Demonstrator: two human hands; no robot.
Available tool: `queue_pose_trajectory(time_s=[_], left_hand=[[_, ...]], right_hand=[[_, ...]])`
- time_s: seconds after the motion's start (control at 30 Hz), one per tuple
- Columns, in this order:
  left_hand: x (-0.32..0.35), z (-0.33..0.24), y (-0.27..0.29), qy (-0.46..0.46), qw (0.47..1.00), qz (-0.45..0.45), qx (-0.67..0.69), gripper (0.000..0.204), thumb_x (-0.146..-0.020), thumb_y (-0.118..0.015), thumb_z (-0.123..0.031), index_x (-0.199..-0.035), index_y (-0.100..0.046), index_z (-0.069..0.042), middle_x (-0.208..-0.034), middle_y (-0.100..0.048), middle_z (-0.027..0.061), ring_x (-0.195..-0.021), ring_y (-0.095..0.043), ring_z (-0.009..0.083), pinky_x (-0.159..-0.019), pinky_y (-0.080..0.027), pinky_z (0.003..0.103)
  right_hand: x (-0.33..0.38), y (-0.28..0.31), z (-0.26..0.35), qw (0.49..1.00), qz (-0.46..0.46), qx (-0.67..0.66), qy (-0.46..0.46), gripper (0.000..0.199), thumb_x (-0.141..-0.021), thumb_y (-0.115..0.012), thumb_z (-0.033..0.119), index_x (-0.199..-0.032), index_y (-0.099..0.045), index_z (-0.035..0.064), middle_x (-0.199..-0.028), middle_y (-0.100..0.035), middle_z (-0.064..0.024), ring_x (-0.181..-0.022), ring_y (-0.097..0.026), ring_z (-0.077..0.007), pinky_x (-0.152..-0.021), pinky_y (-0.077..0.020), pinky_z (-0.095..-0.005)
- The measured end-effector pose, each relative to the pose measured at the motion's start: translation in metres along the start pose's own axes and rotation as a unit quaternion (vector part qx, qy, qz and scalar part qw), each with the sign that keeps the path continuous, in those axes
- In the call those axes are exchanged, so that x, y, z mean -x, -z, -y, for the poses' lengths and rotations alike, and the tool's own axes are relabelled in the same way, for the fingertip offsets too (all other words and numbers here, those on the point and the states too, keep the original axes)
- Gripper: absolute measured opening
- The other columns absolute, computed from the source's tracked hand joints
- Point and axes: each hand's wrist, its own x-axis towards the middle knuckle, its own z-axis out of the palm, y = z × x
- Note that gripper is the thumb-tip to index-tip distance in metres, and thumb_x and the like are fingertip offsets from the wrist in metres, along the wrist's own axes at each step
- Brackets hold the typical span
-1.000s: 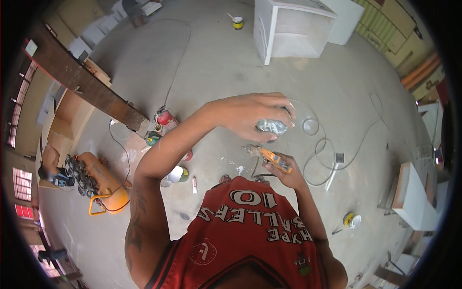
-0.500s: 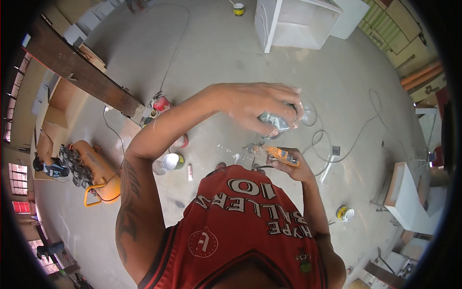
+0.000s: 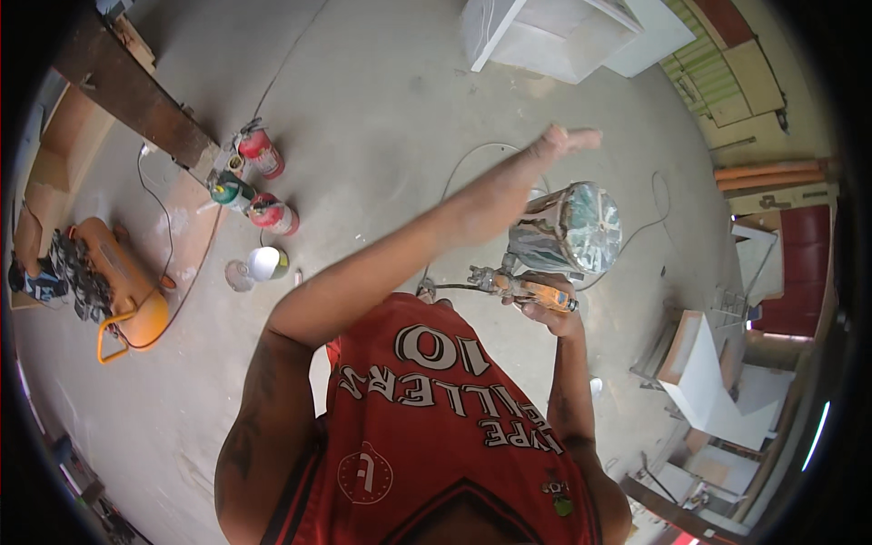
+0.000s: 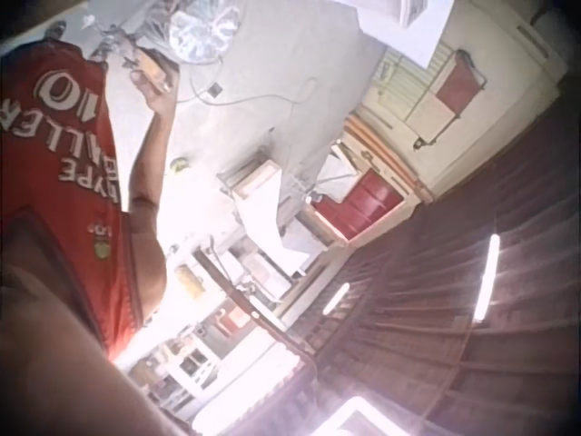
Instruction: Preparing a spray gun with paint and then applying masking tape to protect components on a piece of furniture.
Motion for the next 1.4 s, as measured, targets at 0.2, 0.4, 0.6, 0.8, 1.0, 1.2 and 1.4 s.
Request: queue_pose_trajectory(time_s=[0.2, 0.4, 0.6, 0.8, 1.0, 1.2, 1.4], left_hand=[[0.01, 0.018, -0.01, 0.045, 0.994, -0.067, 0.072, 0.079, -0.109, -0.016, -0.061, -0.155, -0.04, -0.001, -0.156, -0.045, 0.0199, -0.147, -0.038, 0.0318, -0.122, -0.028, 0.039], [0.016, 0.033, 0.007, 0.118, 0.986, -0.075, 0.087, 0.07, -0.111, -0.028, -0.056, -0.13, -0.062, 0.002, -0.119, -0.071, 0.0153, -0.106, -0.066, 0.0255, -0.099, -0.049, 0.036], [0.023, 0.046, 0.015, 0.143, 0.985, -0.099, 0.009, 0.063, -0.11, -0.034, -0.046, -0.109, -0.069, 0.005, -0.101, -0.072, 0.0166, -0.091, -0.064, 0.0228, -0.092, -0.05, 0.036], [0.023, 0.061, 0.032, 0.196, 0.976, -0.049, 0.086, 0.06, -0.11, -0.039, -0.047, -0.119, -0.065, 0.006, -0.109, -0.069, 0.0101, -0.102, -0.061, 0.0158, -0.098, -0.048, 0.031], [0.029, 0.07, 0.047, 0.164, 0.982, 0.012, 0.096, 0.064, -0.112, -0.033, -0.048, -0.124, -0.064, 0.006, -0.113, -0.069, 0.0106, -0.106, -0.061, 0.0171, -0.101, -0.046, 0.033], [0.037, 0.081, 0.053, 0.098, 0.99, 0.022, 0.096, 0.061, -0.113, -0.029, -0.042, -0.134, -0.061, 0.006, -0.123, -0.07, 0.0148, -0.115, -0.063, 0.0209, -0.106, -0.045, 0.035], [0.035, 0.091, 0.075, -0.144, 0.956, -0.055, -0.25, 0.05, -0.113, -0.03, -0.035, -0.133, -0.064, -0.005, -0.119, -0.071, 0.0148, -0.106, -0.069, 0.03, -0.095, -0.052, 0.04]], right_hand=[[-0.009, -0.021, -0.002, 0.998, -0.056, -0.02, -0.021, 0.04, -0.089, -0.077, 0.014, -0.121, -0.068, -0.0073, -0.097, -0.076, -0.0129, -0.084, -0.069, -0.0206, -0.074, -0.0546, -0.0342], [-0.021, -0.026, 0.006, 0.996, -0.046, 0.079, 0.0, 0.036, -0.092, -0.075, 0.015, -0.12, -0.069, -0.0062, -0.096, -0.075, -0.011, -0.083, -0.067, -0.0181, -0.073, -0.0538, -0.0323], [-0.024, -0.027, -0.01, 0.999, -0.028, 0.029, -0.001, 0.037, -0.09, -0.076, 0.014, -0.121, -0.069, -0.0055, -0.096, -0.075, -0.0112, -0.084, -0.067, -0.0185, -0.075, -0.0537, -0.0327], [-0.027, -0.027, -0.022, 1.0, -0.011, -0.015, 0.003, 0.038, -0.09, -0.076, 0.013, -0.122, -0.068, -0.0062, -0.097, -0.076, -0.0143, -0.085, -0.069, -0.0201, -0.076, -0.0538, -0.0331], [-0.031, -0.027, -0.027, 0.998, 0.001, -0.052, -0.044, 0.045, -0.085, -0.079, 0.017, -0.119, -0.067, -0.0116, -0.096, -0.075, -0.0169, -0.084, -0.071, -0.0229, -0.076, -0.0547, -0.0344], [-0.039, -0.042, -0.028, 0.994, -0.019, -0.101, -0.041, 0.052, -0.08, -0.083, 0.029, -0.109, -0.069, -0.0122, -0.096, -0.075, -0.0178, -0.081, -0.069, -0.0218, -0.072, -0.0539, -0.034], [-0.029, -0.034, -0.049, 0.985, -0.042, -0.141, -0.087, 0.064, -0.07, -0.086, 0.035, -0.11, -0.069, -0.0125, -0.097, -0.074, -0.0188, -0.073, -0.064, -0.018, -0.066, -0.0497, -0.0296]])
